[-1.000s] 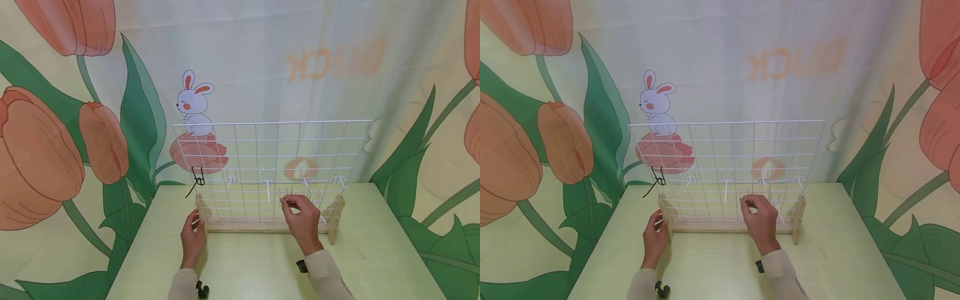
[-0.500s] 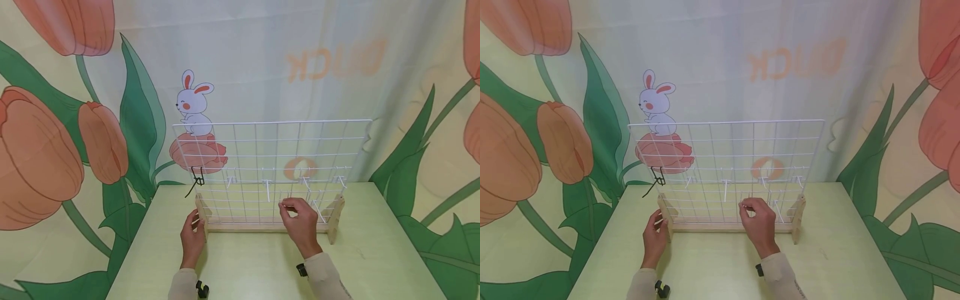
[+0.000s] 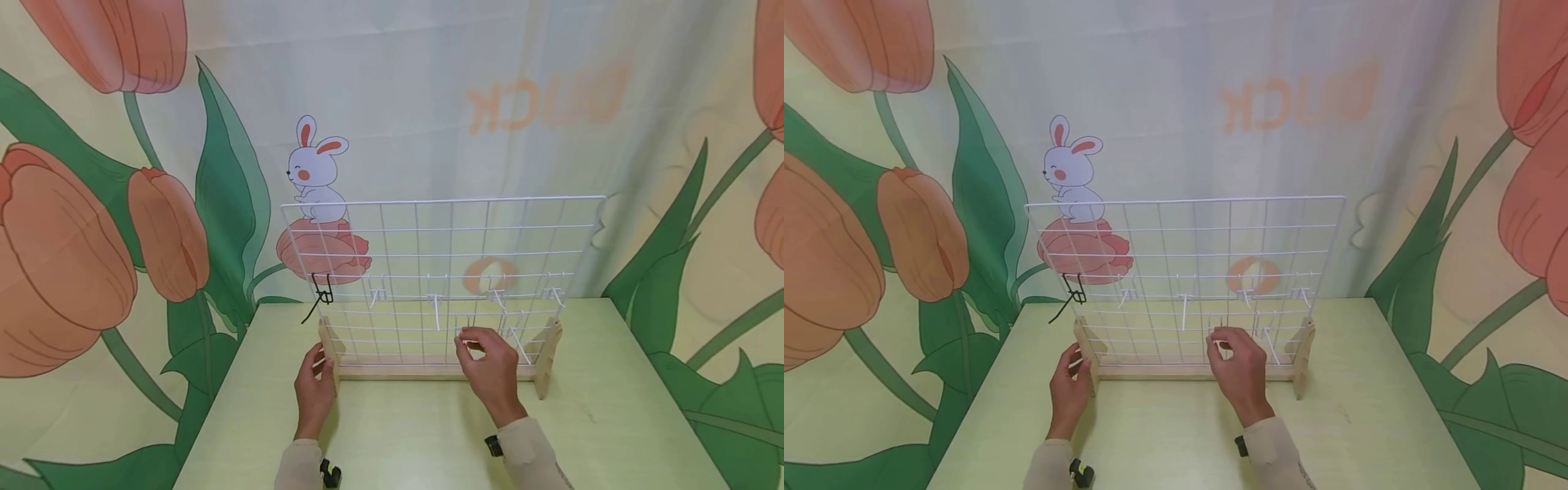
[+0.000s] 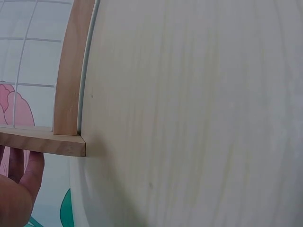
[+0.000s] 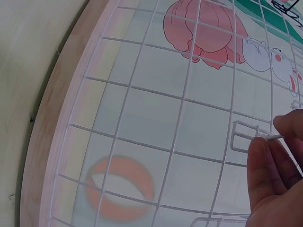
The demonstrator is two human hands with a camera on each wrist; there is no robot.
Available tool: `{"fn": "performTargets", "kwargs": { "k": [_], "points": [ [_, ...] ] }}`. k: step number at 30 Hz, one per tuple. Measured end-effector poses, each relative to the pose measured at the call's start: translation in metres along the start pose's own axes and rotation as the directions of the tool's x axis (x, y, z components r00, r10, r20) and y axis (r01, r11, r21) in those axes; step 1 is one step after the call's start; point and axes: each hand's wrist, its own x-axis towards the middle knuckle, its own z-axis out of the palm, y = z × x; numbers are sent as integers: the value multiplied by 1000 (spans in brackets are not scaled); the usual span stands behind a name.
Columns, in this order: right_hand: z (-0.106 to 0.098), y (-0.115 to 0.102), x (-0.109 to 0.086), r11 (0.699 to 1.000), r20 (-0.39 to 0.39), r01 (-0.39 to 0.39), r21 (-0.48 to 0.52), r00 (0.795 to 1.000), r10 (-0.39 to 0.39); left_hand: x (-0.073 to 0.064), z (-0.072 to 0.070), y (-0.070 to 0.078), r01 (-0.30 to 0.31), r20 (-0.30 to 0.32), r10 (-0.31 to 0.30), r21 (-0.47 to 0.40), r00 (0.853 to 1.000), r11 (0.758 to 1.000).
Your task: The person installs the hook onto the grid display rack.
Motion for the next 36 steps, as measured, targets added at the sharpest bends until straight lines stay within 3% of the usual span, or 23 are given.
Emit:
{"fn": "performTargets", "kwargs": {
  "k": [20, 25, 29, 32, 36],
  "points": [
    [-5, 3, -10, 997, 18, 42, -57, 999, -41, 1, 1, 2, 8, 20, -8, -8, 1000, 1000],
    [-13, -4, -14, 996, 63, -40, -78, 997, 45, 2, 1, 8, 55, 39, -56, 27, 998, 998],
    [-27, -14, -21, 986, 138, -121, -113, 981, 136, -1, -3, 18, 86, 79, -92, 77, 993, 993],
    [-42, -17, -31, 977, 195, -118, -178, 969, 153, -9, -8, 31, 54, 111, -73, 166, 991, 985],
    [-65, -15, -49, 949, 265, -47, -313, 955, 134, -28, -18, 53, -64, 159, 15, 305, 987, 950]
  ]
}}
